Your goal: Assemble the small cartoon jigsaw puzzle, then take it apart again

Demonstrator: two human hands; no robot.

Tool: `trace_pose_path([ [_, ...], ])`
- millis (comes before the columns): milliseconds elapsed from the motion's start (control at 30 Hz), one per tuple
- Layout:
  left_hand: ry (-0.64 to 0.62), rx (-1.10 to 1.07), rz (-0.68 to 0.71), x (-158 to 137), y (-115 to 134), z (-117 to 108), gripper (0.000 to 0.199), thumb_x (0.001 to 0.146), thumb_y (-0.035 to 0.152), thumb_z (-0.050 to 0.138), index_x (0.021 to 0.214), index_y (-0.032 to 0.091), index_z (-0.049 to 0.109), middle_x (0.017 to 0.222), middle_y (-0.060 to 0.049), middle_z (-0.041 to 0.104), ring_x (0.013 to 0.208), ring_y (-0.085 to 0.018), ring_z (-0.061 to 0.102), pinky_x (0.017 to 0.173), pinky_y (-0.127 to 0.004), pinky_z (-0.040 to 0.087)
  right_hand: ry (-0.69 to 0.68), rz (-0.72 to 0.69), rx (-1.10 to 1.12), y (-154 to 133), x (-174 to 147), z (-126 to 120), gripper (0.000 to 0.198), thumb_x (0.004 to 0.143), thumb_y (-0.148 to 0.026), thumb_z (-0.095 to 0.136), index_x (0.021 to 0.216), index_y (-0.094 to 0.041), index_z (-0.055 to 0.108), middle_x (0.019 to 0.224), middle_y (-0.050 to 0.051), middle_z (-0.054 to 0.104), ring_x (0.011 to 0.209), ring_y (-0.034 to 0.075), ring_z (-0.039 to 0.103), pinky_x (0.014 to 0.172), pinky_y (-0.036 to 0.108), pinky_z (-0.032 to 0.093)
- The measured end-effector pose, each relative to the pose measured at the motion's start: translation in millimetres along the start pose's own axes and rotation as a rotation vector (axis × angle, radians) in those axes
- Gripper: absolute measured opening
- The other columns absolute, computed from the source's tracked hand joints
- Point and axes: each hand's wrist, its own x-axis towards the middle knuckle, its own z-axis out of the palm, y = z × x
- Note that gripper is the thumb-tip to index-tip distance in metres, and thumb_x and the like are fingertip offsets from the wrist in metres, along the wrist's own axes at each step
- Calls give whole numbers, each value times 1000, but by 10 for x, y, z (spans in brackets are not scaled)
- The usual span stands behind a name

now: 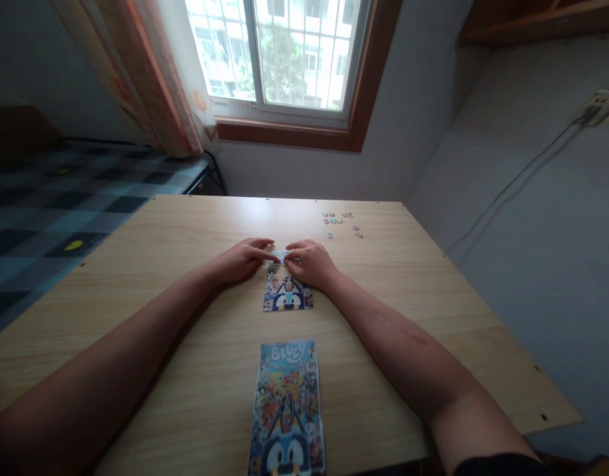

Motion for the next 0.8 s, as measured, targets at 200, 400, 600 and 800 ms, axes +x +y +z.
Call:
trace_pose_path([
  [200,46,198,23,-20,173,-56,34,92,20,54,111,33,78,143,-2,58,131,-25,50,114,-46,41,45,-67,-11,12,26,25,13,83,-19,69,87,-25,80,114,2,73,106,21,64,102,38,48],
  [400,60,283,76,-19,258,-77,33,89,19,57,110,34,78,140,-3,60,127,-28,53,111,-50,43,87,-65,-23,-1,25,59,11,81,-19,74,85,-27,79,116,0,72,117,22,59,108,40,44],
  [600,83,259,80,-19,265,-70,32,89,19,55,106,33,78,137,-5,62,125,-29,54,108,-51,46,311,-2,95,-9,111,-89,10,89,-23,68,89,-26,78,112,3,73,116,20,61,109,38,43],
  [800,107,132,37,-18,168,-41,33,91,20,50,102,31,79,136,-4,62,118,-25,61,106,-47,49,671,279,70,500,177,-508,23,92,-29,55,96,-19,76,109,9,73,111,24,63,106,41,44],
])
